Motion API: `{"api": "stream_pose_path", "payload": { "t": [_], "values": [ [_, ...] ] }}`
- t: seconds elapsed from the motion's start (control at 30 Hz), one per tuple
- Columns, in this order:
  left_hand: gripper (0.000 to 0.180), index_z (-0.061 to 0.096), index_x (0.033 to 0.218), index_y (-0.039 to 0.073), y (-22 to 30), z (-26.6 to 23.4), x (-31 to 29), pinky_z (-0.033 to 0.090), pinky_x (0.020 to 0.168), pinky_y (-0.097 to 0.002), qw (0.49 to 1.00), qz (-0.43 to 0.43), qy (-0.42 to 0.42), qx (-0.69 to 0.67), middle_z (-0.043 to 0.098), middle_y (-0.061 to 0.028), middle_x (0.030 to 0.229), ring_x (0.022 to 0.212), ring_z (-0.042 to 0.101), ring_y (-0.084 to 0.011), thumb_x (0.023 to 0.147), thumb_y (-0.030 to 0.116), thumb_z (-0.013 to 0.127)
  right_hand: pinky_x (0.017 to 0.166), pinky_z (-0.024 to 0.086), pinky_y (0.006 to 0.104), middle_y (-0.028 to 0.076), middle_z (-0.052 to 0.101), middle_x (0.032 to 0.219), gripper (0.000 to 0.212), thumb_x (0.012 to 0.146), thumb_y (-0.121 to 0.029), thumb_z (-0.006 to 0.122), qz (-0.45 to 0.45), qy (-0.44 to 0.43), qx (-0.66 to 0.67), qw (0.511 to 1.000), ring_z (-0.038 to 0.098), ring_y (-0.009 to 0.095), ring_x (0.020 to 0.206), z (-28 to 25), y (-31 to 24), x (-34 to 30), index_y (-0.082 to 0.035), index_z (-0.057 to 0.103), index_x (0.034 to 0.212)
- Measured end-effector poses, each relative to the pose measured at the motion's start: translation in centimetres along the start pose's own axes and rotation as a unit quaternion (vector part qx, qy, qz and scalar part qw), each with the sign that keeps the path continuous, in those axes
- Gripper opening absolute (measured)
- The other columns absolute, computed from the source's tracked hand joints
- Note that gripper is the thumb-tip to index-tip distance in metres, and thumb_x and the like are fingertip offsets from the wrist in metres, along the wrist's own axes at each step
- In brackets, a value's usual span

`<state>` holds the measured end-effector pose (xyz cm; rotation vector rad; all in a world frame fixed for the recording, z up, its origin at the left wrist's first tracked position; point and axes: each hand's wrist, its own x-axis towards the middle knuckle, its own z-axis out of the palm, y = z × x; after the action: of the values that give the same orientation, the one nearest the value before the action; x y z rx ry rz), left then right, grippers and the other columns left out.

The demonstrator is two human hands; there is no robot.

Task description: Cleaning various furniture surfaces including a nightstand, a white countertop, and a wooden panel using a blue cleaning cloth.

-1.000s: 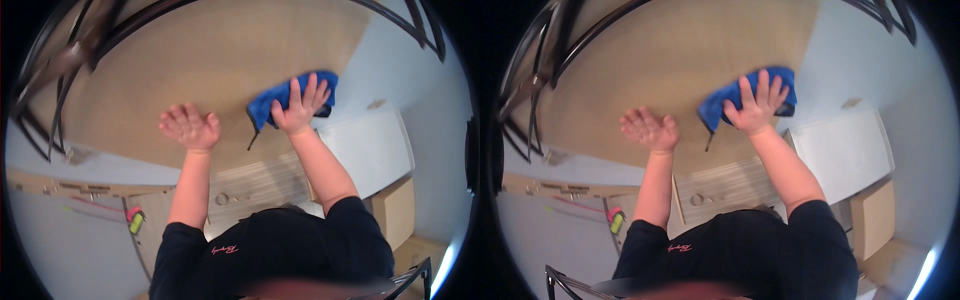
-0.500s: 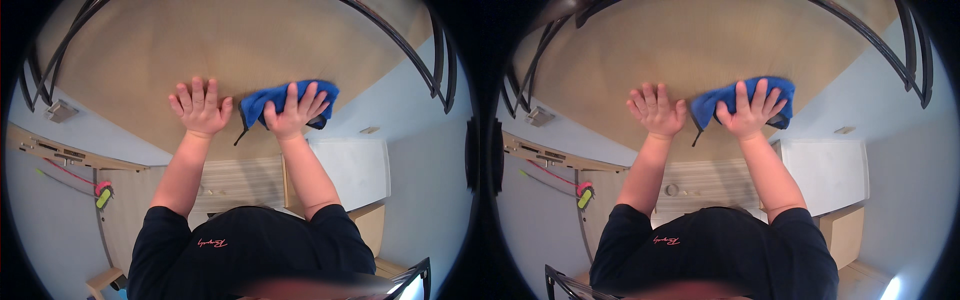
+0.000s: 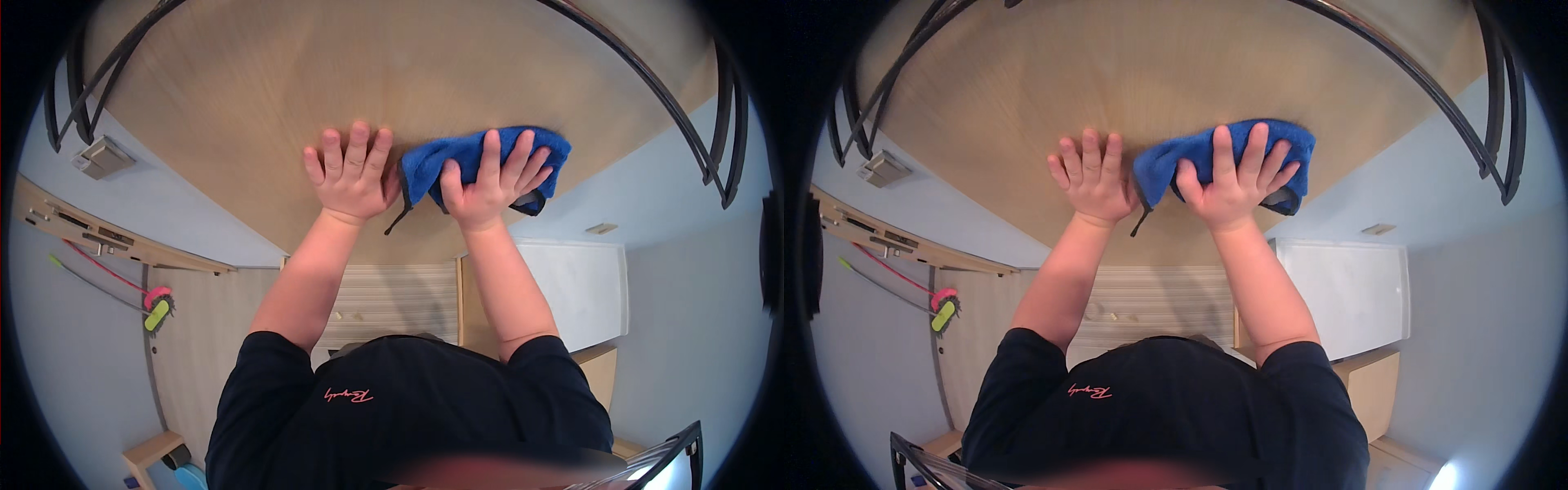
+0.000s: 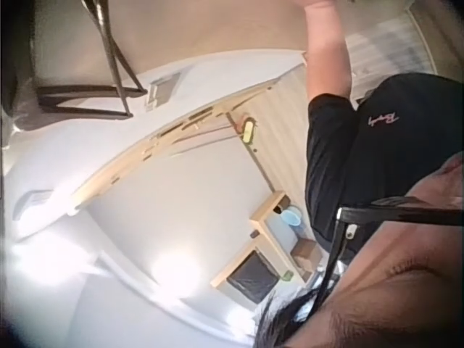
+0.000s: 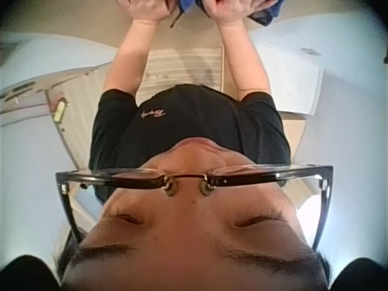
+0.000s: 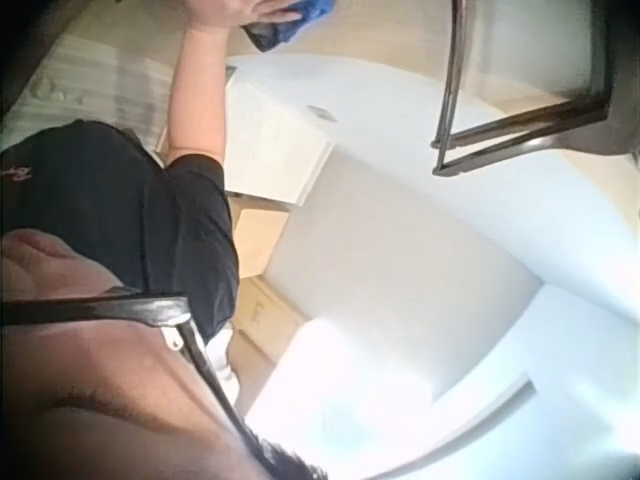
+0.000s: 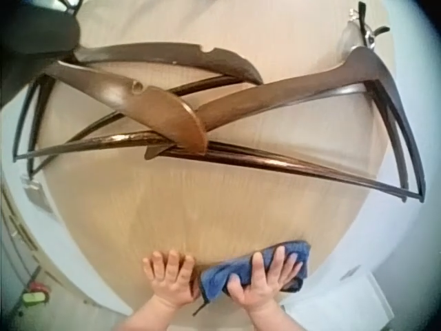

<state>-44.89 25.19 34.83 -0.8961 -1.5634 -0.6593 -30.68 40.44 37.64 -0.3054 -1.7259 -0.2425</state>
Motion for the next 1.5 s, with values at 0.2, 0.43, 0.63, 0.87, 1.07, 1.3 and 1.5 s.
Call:
{"api": "stream_pose_path", "payload": {
  "t": [0.2, 0.43, 0.63, 0.87, 1.07, 1.3, 1.5],
  "values": [
    [0.061, 0.045, 0.16, 0.021, -0.3, 0.1, 0.4, 0.003, 0.129, -0.0552, 0.999, 0.02, 0.012, 0.022, 0.03, -0.0068, 0.172, 0.16, 0.019, -0.0361, 0.107, 0.051, 0.04, 0.126, -0.003, 0.0614, 0.017, 0.032, 0.17, 0.07, 0.089, -0.058, 0.061, -0.03, -0.005, -0.007, 1.0, 0.018, 0.044, 0.159, 0.8, -0.2, -3.8, -0.023, 0.059, 0.15],
    [0.058, 0.048, 0.158, 0.026, 0.0, -0.5, -0.1, 0.004, 0.129, -0.0556, 1.0, 0.0, -0.028, 0.007, 0.032, -0.0029, 0.171, 0.16, 0.021, -0.0343, 0.104, 0.048, 0.044, 0.126, -0.005, 0.0585, 0.02, 0.034, 0.168, 0.07, 0.085, -0.05, 0.067, 0.026, -0.007, 0.039, 0.999, 0.015, 0.044, 0.159, -0.4, -1.5, 1.6, -0.017, 0.061, 0.147],
    [0.06, 0.048, 0.158, 0.026, 0.0, -0.5, 0.0, 0.003, 0.129, -0.0551, 1.0, -0.003, -0.012, -0.01, 0.032, -0.0032, 0.171, 0.16, 0.021, -0.0341, 0.102, 0.046, 0.046, 0.126, -0.005, 0.0586, 0.021, 0.034, 0.168, 0.069, 0.085, -0.046, 0.068, -0.023, -0.004, 0.027, 0.999, 0.016, 0.044, 0.159, -0.2, -1.0, 0.4, -0.014, 0.062, 0.146],
    [0.062, 0.048, 0.158, 0.025, -0.3, -0.3, -0.2, 0.001, 0.129, -0.0547, 1.0, 0.009, -0.003, 0.001, 0.03, -0.0033, 0.172, 0.161, 0.019, -0.0335, 0.102, 0.049, 0.048, 0.126, -0.005, 0.0572, 0.021, 0.033, 0.168, 0.064, 0.086, -0.041, 0.07, 0.002, -0.04, 0.042, 0.998, 0.014, 0.043, 0.16, -0.9, -2.3, -0.3, -0.013, 0.064, 0.144],
    [0.067, 0.045, 0.16, 0.021, -1.2, -1.9, -0.2, -0.003, 0.129, -0.0542, 0.995, 0.007, -0.094, -0.024, 0.025, -0.0053, 0.174, 0.162, 0.012, -0.0334, 0.101, 0.052, 0.05, 0.127, -0.003, 0.0565, 0.016, 0.045, 0.162, 0.058, 0.083, -0.043, 0.071, -0.004, -0.022, 0.034, 0.999, 0.023, 0.04, 0.158, -0.9, -2.0, 3.9, -0.02, 0.071, 0.136],
    [0.077, 0.029, 0.165, 0.006, -5.2, -1.7, -1.4, -0.001, 0.129, -0.0537, 0.999, -0.044, -0.01, 0.012, 0.018, -0.0189, 0.173, 0.162, 0.003, -0.0371, 0.104, 0.051, 0.045, 0.127, -0.004, 0.0585, 0.015, 0.036, 0.168, 0.062, 0.086, -0.048, 0.07, -0.013, -0.041, 0.014, 0.999, 0.018, 0.04, 0.159, -0.2, -1.9, -3.2, -0.023, 0.066, 0.142],
    [0.077, 0.028, 0.164, 0.004, -5.8, -2.0, -1.7, 0.0, 0.129, -0.0539, 0.999, -0.023, -0.001, 0.034, 0.017, -0.0199, 0.173, 0.162, 0.006, -0.0384, 0.105, 0.052, 0.042, 0.127, -0.003, 0.0574, 0.013, 0.048, 0.16, 0.055, 0.085, -0.048, 0.072, 0.007, -0.042, 0.033, 0.999, 0.028, 0.04, 0.155, -0.7, -4.9, 5.4, -0.023, 0.071, 0.134]
  ]
}}
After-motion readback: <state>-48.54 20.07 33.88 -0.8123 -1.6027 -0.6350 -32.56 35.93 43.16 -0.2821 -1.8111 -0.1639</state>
